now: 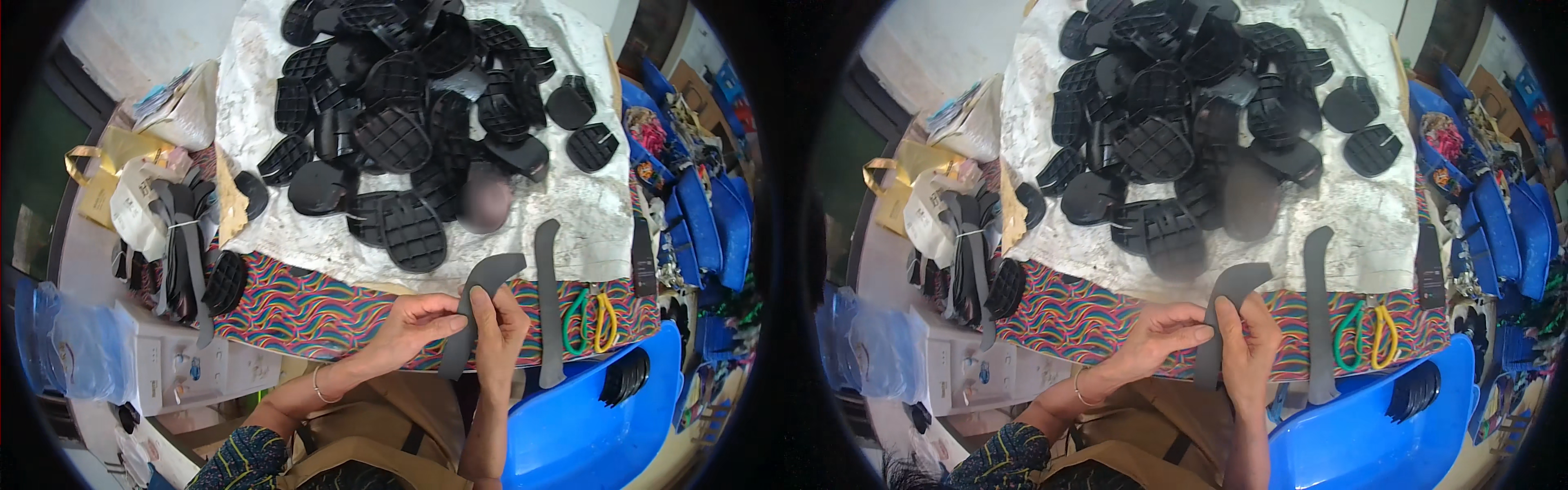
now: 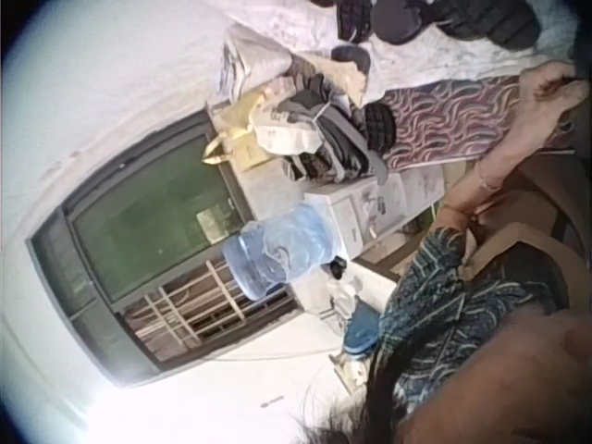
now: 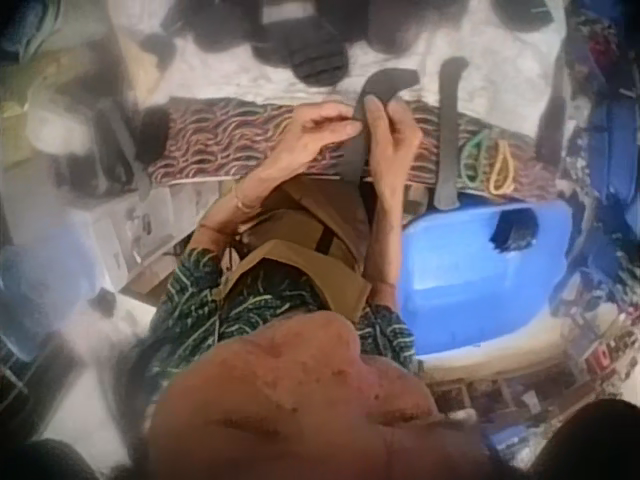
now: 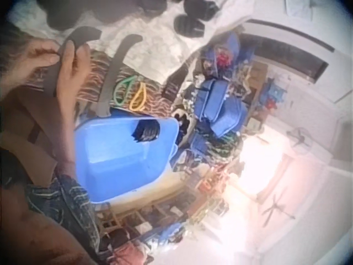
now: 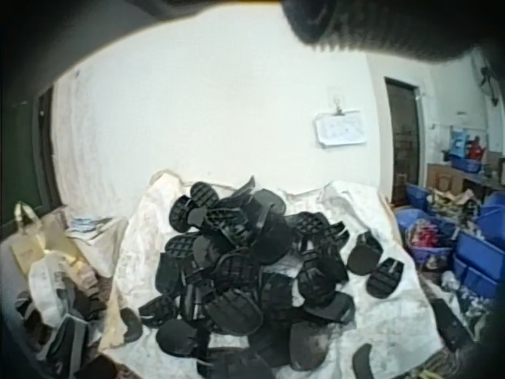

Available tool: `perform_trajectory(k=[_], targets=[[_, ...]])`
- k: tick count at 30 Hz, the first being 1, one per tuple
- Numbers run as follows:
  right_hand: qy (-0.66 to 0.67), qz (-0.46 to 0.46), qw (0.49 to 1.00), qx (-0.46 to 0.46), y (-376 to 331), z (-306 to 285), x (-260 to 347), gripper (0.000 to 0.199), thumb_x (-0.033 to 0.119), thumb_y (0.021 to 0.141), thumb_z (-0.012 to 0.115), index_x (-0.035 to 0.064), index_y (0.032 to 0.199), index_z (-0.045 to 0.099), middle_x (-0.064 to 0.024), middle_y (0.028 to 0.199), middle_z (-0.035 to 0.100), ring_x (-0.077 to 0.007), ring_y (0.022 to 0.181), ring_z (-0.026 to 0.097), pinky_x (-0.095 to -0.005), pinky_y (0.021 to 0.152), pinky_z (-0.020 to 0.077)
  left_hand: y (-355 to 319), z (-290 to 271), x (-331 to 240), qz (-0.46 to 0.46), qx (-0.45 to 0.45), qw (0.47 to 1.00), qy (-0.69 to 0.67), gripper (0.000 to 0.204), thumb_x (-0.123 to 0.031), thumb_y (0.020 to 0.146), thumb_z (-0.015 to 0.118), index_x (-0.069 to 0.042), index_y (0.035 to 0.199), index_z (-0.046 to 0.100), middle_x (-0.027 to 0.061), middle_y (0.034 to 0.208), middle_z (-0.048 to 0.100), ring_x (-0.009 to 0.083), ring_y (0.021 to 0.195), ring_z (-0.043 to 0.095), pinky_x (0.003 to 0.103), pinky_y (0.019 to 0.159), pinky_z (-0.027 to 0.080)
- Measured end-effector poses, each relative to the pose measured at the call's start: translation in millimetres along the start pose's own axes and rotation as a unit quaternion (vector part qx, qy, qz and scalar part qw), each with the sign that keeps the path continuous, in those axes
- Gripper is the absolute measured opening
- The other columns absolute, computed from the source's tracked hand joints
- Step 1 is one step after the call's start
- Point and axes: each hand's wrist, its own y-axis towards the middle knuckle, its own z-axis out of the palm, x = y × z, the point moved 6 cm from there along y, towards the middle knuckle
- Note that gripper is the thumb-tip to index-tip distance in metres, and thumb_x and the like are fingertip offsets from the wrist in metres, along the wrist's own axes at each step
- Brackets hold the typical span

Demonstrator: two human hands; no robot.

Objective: The person assembles black rubber slippers by hand. They pick up a sole and a strap, align the strap into the sole's grooves, and press the edges to secure the fit. The process is repeated for multiple units, with the person handling the components directly without tools.

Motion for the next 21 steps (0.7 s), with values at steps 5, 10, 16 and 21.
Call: perform_trajectory(k=[5, 10, 16, 21], targets=[[0.096, 0.076, 0.985, -0.122, 9.4, -19.1, -23.4, 0.022, 0.015, 0.097, 0.061, 0.0002, 0.083, 0.068, 0.005, 0.073, 0.056, -0.0032, 0.064, 0.043, -0.0218, 0.059, 0.0334, 46.7, -24.6, -31.4, 0.075, -0.112, 0.984, 0.12, 0.027, -0.014, 0.096, 0.065, 0.002, 0.117, 0.062, 0.006, 0.098, 0.064, 0.007, 0.089, 0.058, 0.025, 0.074, 0.051], [-0.029, 0.04, 0.993, -0.104, 17.9, -17.7, -46.5, 0.018, 0.007, 0.093, 0.059, -0.006, 0.081, 0.057, -0.0054, 0.084, 0.051, -0.0136, 0.076, 0.047, -0.0289, 0.066, 0.038, 114.4, -26.8, -37.1, 0.141, -0.194, 0.908, 0.344, 0.049, -0.007, 0.085, 0.072, -0.001, 0.129, 0.053, 0.003, 0.084, 0.061, 0.0095, 0.076, 0.058, 0.025, 0.067, 0.049], [-0.093, 0.022, 0.99, -0.101, 20.9, -16.3, -39.8, 0.017, 0.005, 0.092, 0.059, -0.0086, 0.082, 0.056, -0.0103, 0.088, 0.054, -0.0187, 0.076, 0.049, -0.0319, 0.067, 0.0397, 132.5, -29.8, -35.1, 0.14, -0.184, 0.95, 0.208, 0.048, -0.006, 0.081, 0.073, -0.001, 0.123, 0.05, 0.0009, 0.077, 0.058, 0.0088, 0.065, 0.054, 0.023, 0.056, 0.041], [-0.142, 0.016, 0.984, -0.108, 20.8, -19.2, -44.1, 0.018, 0.004, 0.091, 0.059, -0.0094, 0.08, 0.053, -0.0144, 0.088, 0.055, -0.0235, 0.073, 0.049, -0.0341, 0.066, 0.0401, 136.6, -28.0, -37.0, 0.082, -0.161, 0.982, 0.047, 0.054, -0.002, 0.079, 0.073, 0.002, 0.127, 0.048, -0.0006, 0.076, 0.056, 0.0062, 0.062, 0.049, 0.02, 0.053, 0.035]])
